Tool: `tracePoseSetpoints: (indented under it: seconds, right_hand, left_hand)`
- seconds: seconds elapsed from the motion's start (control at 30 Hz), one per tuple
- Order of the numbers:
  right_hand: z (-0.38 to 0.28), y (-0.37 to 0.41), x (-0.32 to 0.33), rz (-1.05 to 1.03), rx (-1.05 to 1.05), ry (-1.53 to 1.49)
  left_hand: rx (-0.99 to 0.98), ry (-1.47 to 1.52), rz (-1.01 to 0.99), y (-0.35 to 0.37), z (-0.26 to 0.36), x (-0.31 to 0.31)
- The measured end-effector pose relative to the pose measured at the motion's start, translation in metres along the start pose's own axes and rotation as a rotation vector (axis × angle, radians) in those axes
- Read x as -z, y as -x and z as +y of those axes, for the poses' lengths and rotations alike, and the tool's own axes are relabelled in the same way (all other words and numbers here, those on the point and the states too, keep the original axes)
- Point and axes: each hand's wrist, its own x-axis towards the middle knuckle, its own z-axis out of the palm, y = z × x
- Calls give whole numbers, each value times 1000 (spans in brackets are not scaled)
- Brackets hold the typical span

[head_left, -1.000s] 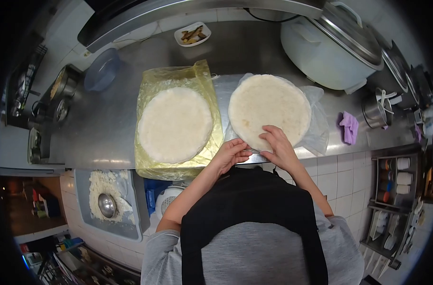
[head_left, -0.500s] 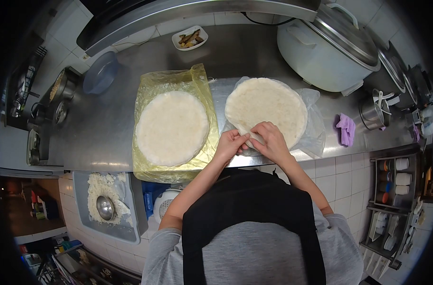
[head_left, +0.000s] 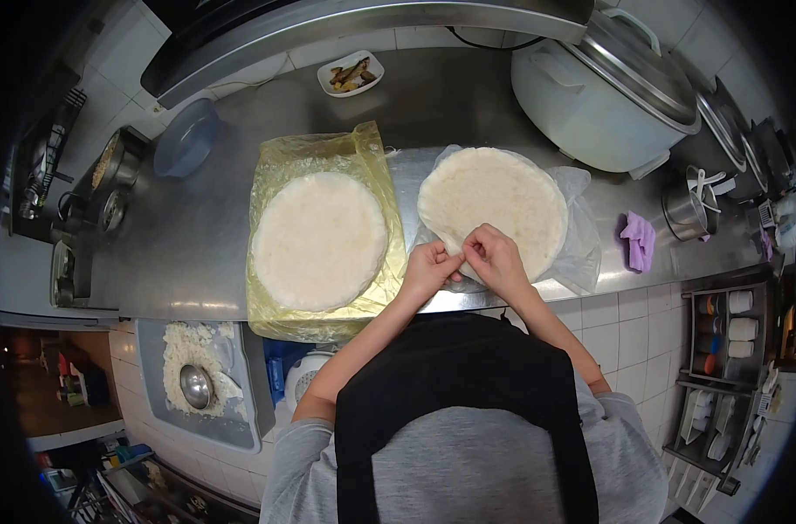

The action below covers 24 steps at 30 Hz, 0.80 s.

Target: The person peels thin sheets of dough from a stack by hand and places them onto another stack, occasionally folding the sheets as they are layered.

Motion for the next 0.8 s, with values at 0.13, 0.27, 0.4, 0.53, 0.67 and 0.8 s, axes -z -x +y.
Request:
tracePoseSetpoints:
  seconds: [0.13,0.27,0.4,0.53,0.67,0.8]
  right_hand:
    - [9,-1,-1,14,-62,-60]
    - [10,-3,1,48,-138,-37]
    - [6,-5,6,-74,-154,-86]
    - [3,-9,4,-151,-179,-85]
    - [-1,-13,-3,-127,-156,-100]
    - [4,-12,-5,-116,-246,-178]
  left_hand:
    - [14,-3,-2,2,6,-1]
    - [40,5,-30,1,1,1]
    - [187,147,69,-2,8,5]
    - [171,83,7,-10,6,12]
    - [138,67,7,-8,6,11]
    - [120,81,7,-6,3,10]
